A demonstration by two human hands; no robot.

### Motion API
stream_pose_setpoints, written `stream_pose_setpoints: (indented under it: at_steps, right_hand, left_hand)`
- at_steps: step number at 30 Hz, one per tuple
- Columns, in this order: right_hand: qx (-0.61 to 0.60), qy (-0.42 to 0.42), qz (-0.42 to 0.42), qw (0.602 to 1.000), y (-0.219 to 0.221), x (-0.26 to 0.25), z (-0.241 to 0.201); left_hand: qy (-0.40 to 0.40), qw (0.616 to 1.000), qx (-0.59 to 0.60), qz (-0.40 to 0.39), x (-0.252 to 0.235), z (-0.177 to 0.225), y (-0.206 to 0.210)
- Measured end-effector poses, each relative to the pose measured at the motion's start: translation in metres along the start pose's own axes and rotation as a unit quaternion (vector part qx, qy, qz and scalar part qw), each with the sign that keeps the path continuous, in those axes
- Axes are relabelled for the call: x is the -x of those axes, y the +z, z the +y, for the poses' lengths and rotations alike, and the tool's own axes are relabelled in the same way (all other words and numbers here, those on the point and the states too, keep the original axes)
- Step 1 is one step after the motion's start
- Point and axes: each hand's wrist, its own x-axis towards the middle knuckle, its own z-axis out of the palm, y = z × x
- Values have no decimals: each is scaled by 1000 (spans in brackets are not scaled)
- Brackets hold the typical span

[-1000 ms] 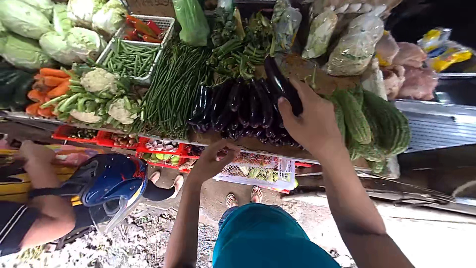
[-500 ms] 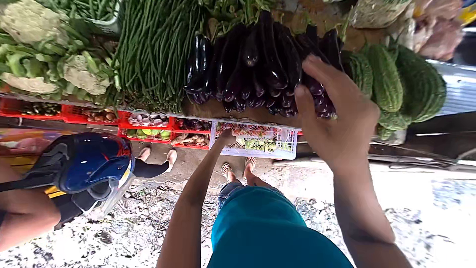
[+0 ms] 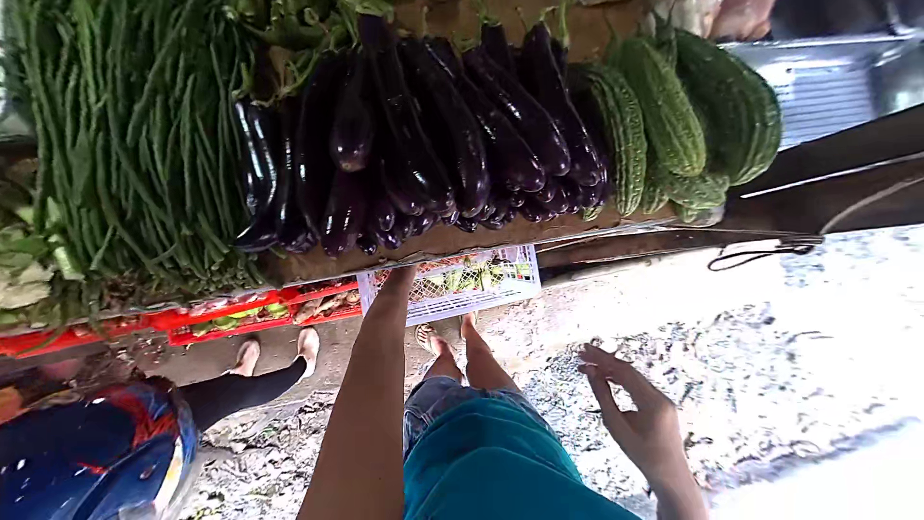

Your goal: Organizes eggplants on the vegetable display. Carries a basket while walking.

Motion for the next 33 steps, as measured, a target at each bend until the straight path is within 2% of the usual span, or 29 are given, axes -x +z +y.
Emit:
stream_pose_setpoints:
  at_steps: [3,5,8,10,16,19,22,25,29,33]
  right_hand:
    - [8,31,-10,999,8,15,8]
    - [10,42,-24,999,14,19,10]
    - [15,33,-53,998,25,18,12]
    - [26,20,-74,997,31,15,12]
    - [34,8,-133,991,43,10,19]
    - [45,-1,-155,987,47,5,19]
    - [55,-17,-180,982,50,1,18]
    - [60,-24,-213,975,53,-2,18]
    - [91,-45,-236,967,57,-18,16]
    - [159,-117,-177,964,83,-64,13]
  left_hand:
    - [-11,999,17,30,-15,-10,33]
    - [-7,1000,-19,-6,-16,-4,29]
    - [27,996,-73,-33,-12,-14,34]
    - [10,993,-98,-66,-8,-19,30]
    - [37,987,-101,-116,-6,-21,17]
    - [34,996,-53,-70,-8,-18,23]
    - [-7,992,-57,-111,0,6,13]
    - [46,997,-26,-64,1,1,24]
    - [109,979,-121,-120,13,26,-7]
    - [169,977,-116,-51,65,47,-56]
